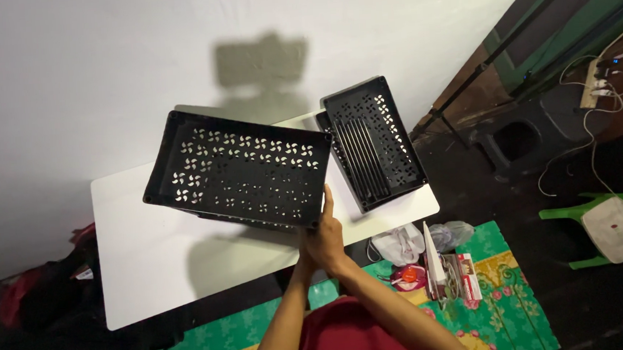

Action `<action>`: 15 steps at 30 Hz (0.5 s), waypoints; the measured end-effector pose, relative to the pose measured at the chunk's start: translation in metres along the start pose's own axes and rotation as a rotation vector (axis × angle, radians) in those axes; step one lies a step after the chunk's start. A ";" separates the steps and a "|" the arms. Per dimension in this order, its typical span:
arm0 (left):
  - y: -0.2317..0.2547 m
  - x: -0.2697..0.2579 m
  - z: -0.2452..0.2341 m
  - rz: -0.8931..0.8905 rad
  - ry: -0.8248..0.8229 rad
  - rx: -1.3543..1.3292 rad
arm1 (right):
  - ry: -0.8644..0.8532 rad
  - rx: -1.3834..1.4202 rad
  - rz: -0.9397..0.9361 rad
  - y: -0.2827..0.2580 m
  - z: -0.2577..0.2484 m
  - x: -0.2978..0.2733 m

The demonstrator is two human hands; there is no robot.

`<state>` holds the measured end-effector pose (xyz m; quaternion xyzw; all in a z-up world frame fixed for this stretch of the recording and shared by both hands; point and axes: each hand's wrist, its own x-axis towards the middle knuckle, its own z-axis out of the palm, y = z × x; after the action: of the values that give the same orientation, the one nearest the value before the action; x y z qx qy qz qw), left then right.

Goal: The person assembles two black plastic trays with perforated surfaces on a white table. They insert thin black rods into the tray slots, lift and reposition the trays, and continue inserting rods into both trays. The person handles the trays and rods by hand throughout the process.

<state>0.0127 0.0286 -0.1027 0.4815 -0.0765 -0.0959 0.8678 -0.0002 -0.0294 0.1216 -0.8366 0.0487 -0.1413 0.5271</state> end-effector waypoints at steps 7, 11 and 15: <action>0.009 0.007 0.000 -0.112 -0.163 -0.017 | -0.015 -0.048 -0.111 0.012 -0.001 0.002; 0.025 0.004 0.000 0.410 -0.202 0.990 | -0.038 -0.133 -0.060 0.013 -0.004 0.003; 0.021 -0.004 0.008 0.508 -0.019 1.018 | -0.039 -0.098 -0.072 0.007 -0.004 0.001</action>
<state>0.0087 0.0344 -0.0806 0.8046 -0.2341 0.1603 0.5217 0.0006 -0.0359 0.1173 -0.8651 0.0149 -0.1412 0.4810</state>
